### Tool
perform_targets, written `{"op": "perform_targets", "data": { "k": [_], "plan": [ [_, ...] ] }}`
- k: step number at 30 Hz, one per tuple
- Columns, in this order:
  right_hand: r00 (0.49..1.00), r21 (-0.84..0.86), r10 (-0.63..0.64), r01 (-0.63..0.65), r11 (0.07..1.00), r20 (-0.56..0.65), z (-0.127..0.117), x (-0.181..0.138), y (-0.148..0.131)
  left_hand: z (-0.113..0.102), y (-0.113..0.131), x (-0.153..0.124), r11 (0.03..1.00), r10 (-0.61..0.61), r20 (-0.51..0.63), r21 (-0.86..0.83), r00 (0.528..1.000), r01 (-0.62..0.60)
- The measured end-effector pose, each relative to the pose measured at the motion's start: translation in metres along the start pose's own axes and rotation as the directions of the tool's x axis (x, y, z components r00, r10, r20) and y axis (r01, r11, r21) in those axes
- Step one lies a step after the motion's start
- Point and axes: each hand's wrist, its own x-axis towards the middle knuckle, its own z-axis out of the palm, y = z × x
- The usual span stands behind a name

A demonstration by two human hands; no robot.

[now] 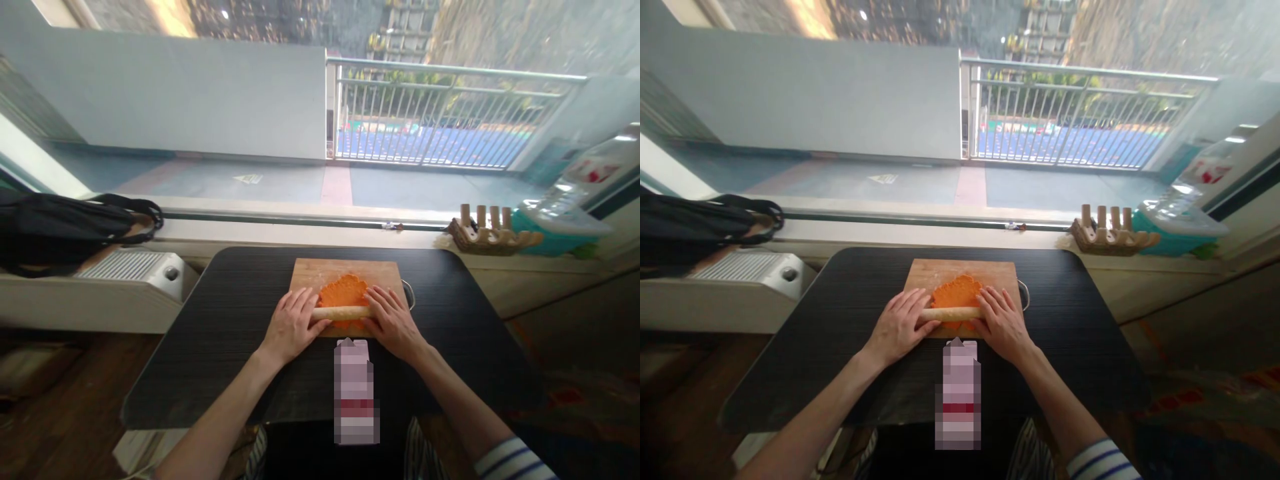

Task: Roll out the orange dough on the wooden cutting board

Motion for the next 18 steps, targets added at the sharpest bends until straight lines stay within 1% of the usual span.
{"op": "perform_targets", "data": {
  "k": [4, 8, 10, 14, 18],
  "plan": [
    [0.998, 0.034, -0.06, 0.061, 0.998, -0.023, -0.001, -0.003, 0.004, -0.004, 0.003, -0.004, 0.999, -0.009, 0.023, -0.036, 1.0, 0.009],
    [0.997, 0.035, -0.082, 0.082, 0.996, 0.003, -0.013, -0.002, 0.01, -0.008, 0.015, -0.003, 0.999, -0.045, 0.015, -0.003, 0.999, 0.045],
    [0.997, 0.036, -0.079, 0.079, 0.996, 0.024, -0.02, -0.002, 0.014, -0.007, 0.021, -0.003, 0.999, -0.041, 0.001, 0.023, 0.999, 0.041],
    [0.992, 0.038, -0.089, 0.086, 0.996, 0.088, -0.025, -0.003, 0.016, 0.0, 0.028, -0.005, 0.998, -0.012, -0.004, 0.065, 1.0, 0.012],
    [0.992, 0.019, -0.077, 0.075, 0.997, 0.105, -0.021, -0.004, 0.013, 0.009, 0.031, -0.007, 0.997, -0.055, 0.003, 0.056, 0.998, 0.055]
  ]
}}
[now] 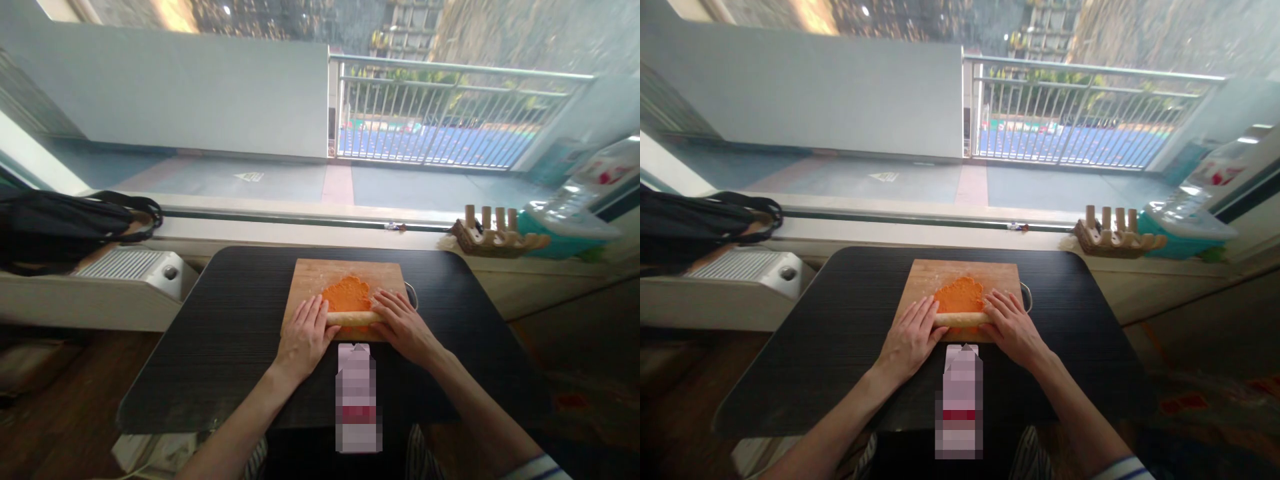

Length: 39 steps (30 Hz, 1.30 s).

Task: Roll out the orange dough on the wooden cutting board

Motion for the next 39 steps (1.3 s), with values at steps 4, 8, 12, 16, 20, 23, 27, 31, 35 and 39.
{"op": "perform_targets", "data": {
  "k": [4, 8, 12, 16, 20, 23, 27, 31, 35, 39],
  "plan": [
    [0.999, -0.033, 0.046, -0.046, 0.998, -0.012, 0.004, 0.003, -0.003, 0.004, 0.0, 0.004, 0.999, -0.012, 0.005, -0.034, 1.0, 0.012],
    [0.996, -0.057, 0.083, -0.084, 0.995, -0.031, 0.006, 0.011, 0.001, 0.005, -0.006, 0.017, 0.999, -0.013, 0.019, -0.04, 1.0, 0.014],
    [0.992, -0.073, 0.116, -0.12, 0.99, -0.048, 0.009, 0.021, 0.006, 0.007, -0.012, 0.032, 0.999, -0.02, 0.039, -0.039, 0.999, 0.022],
    [0.985, -0.07, 0.164, -0.167, 0.983, -0.043, 0.01, 0.033, 0.011, 0.011, -0.016, 0.044, 0.998, -0.05, 0.057, -0.044, 0.997, 0.053],
    [0.968, -0.065, 0.251, -0.251, 0.966, -0.01, 0.008, 0.047, 0.015, 0.014, -0.02, 0.057, 0.994, -0.079, 0.099, -0.062, 0.992, 0.085],
    [0.951, -0.074, 0.307, -0.305, 0.95, 0.027, 0.007, 0.055, 0.017, 0.014, -0.024, 0.066, 0.992, -0.087, 0.156, -0.078, 0.984, 0.1],
    [0.94, -0.088, 0.338, -0.333, 0.939, 0.047, 0.007, 0.059, 0.018, 0.012, -0.028, 0.071, 0.991, -0.065, 0.217, -0.099, 0.974, 0.088],
    [0.943, -0.104, 0.33, -0.324, 0.94, 0.048, 0.006, 0.051, 0.01, 0.01, -0.026, 0.06, 0.995, -0.022, 0.168, -0.093, 0.985, 0.038],
    [0.961, -0.13, 0.273, -0.268, 0.955, 0.029, 0.003, 0.032, -0.004, 0.007, -0.02, 0.038, 0.997, 0.025, 0.08, -0.072, 0.996, -0.02],
    [0.98, -0.13, 0.199, -0.196, 0.972, 0.015, 0.003, 0.012, -0.016, 0.004, -0.013, 0.016, 0.997, 0.067, 0.035, -0.052, 0.997, -0.065]
  ]
}}
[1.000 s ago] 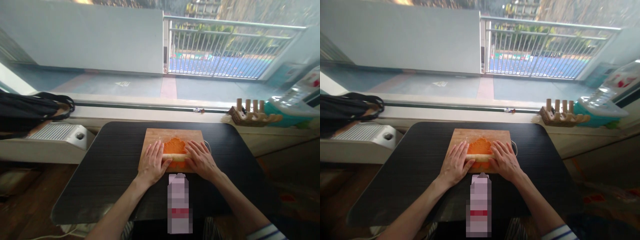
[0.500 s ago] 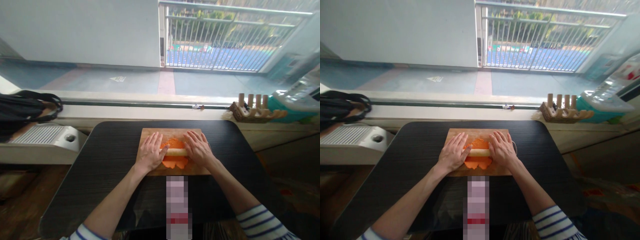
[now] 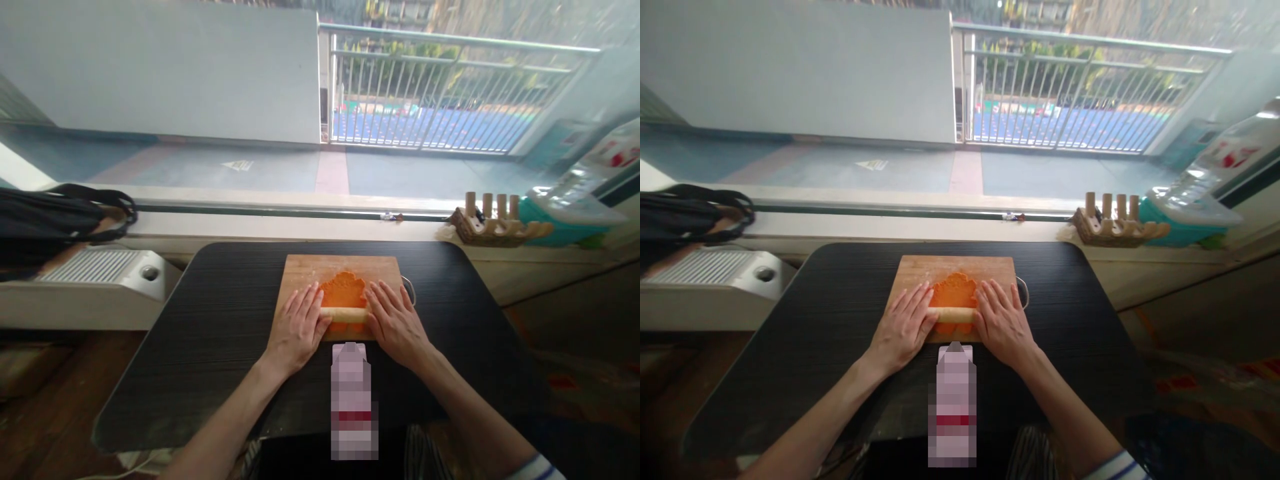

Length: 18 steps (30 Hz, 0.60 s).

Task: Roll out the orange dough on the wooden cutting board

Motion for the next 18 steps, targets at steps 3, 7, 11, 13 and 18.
{"op": "perform_targets", "data": {
  "k": [3, 7, 11, 13, 18],
  "plan": [
    [0.999, 0.002, -0.034, 0.034, 0.999, -0.041, 0.004, -0.014, -0.003, -0.002, 0.003, -0.011, 1.0, 0.016, -0.022, 0.025, 1.0, -0.016],
    [0.992, 0.027, -0.113, 0.115, 0.993, -0.063, 0.009, -0.025, 0.001, -0.011, 0.004, -0.017, 0.999, 0.039, 0.013, 0.036, 0.999, -0.039],
    [0.973, 0.061, -0.228, 0.23, 0.971, -0.034, -0.005, -0.016, 0.015, -0.024, 0.013, -0.019, 1.0, 0.029, 0.039, 0.006, 0.999, -0.03],
    [0.965, 0.066, -0.262, 0.262, 0.963, 0.0, -0.017, -0.002, 0.02, -0.027, 0.019, -0.021, 1.0, -0.002, 0.013, 0.008, 1.0, 0.002],
    [0.932, 0.123, -0.343, 0.329, 0.936, 0.12, -0.027, 0.028, 0.025, -0.017, 0.026, -0.028, 0.994, -0.104, -0.061, 0.038, 0.993, 0.106]
  ]
}}
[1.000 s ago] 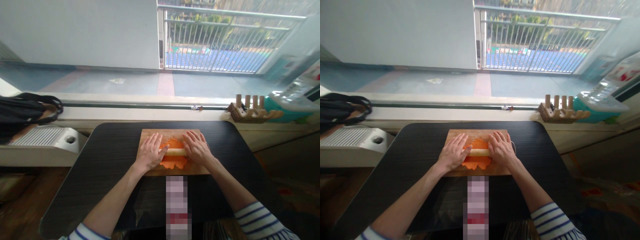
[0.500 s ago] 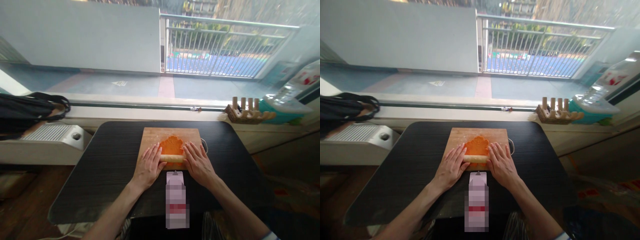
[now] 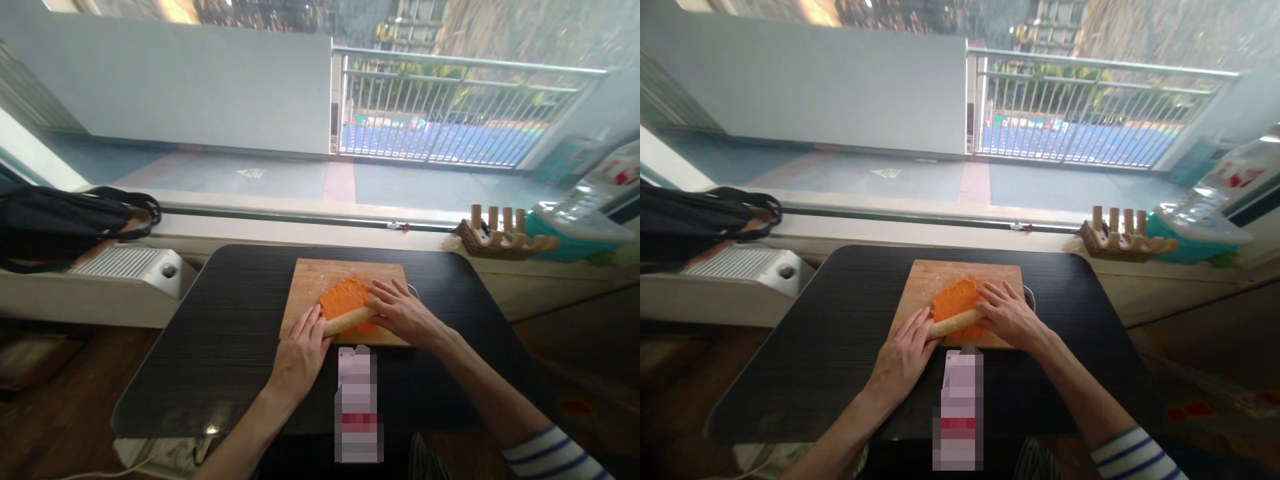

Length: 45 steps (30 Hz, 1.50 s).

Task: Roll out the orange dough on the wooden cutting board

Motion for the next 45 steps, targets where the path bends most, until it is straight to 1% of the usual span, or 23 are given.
{"op": "perform_targets", "data": {
  "k": [2, 6, 9, 12, 18, 22, 26, 29, 34, 37, 39, 41, 45],
  "plan": [
    [1.0, 0.016, -0.001, 0.001, 1.0, 0.0, 0.007, 0.003, 0.001, 0.006, -0.001, -0.002, 1.0, -0.005, -0.024, 0.018, 1.0, 0.005],
    [0.996, 0.003, 0.047, -0.047, 0.999, -0.071, 0.026, -0.003, -0.006, 0.012, -0.01, 0.004, 0.999, 0.022, -0.035, 0.033, 0.999, -0.021],
    [0.985, -0.025, 0.141, -0.144, 0.989, -0.1, 0.033, -0.008, -0.016, 0.013, -0.021, 0.019, 1.0, 0.025, 0.012, 0.007, 1.0, -0.025],
    [0.97, -0.05, 0.214, -0.221, 0.974, -0.119, 0.035, -0.007, -0.022, 0.015, -0.031, 0.035, 1.0, 0.022, 0.069, -0.011, 0.997, -0.021],
    [0.957, -0.077, 0.271, -0.279, 0.957, -0.101, 0.033, 0.014, -0.009, 0.024, -0.041, 0.055, 0.997, -0.06, 0.102, -0.038, 0.993, 0.065],
    [0.947, -0.068, 0.31, -0.316, 0.946, -0.088, 0.031, 0.031, 0.0, 0.031, -0.047, 0.068, 0.991, -0.117, 0.084, -0.06, 0.99, 0.122],
    [0.921, -0.066, 0.376, -0.383, 0.921, -0.102, 0.032, 0.045, 0.006, 0.035, -0.052, 0.081, 0.984, -0.164, 0.07, -0.065, 0.984, 0.169],
    [0.911, -0.07, 0.401, -0.408, 0.911, -0.093, 0.032, 0.043, 0.003, 0.033, -0.05, 0.079, 0.987, -0.151, 0.072, -0.05, 0.986, 0.155],
    [0.929, -0.073, 0.356, -0.364, 0.929, -0.102, 0.033, 0.014, -0.018, 0.023, -0.037, 0.054, 0.994, -0.092, 0.061, -0.045, 0.994, 0.095],
    [0.929, -0.085, 0.348, -0.36, 0.929, -0.126, 0.035, 0.006, -0.024, 0.021, -0.034, 0.05, 0.994, -0.09, 0.071, -0.054, 0.993, 0.094],
    [0.916, -0.09, 0.374, -0.388, 0.917, -0.145, 0.036, 0.011, -0.021, 0.022, -0.035, 0.056, 0.991, -0.111, 0.081, -0.059, 0.991, 0.116],
    [0.899, -0.089, 0.41, -0.426, 0.9, -0.152, 0.035, 0.022, -0.014, 0.026, -0.04, 0.066, 0.987, -0.144, 0.09, -0.06, 0.986, 0.149],
    [0.869, -0.057, 0.483, -0.491, 0.869, -0.108, 0.033, 0.049, 0.005, 0.033, -0.05, 0.089, 0.98, -0.187, 0.085, -0.057, 0.979, 0.192]
  ]
}}
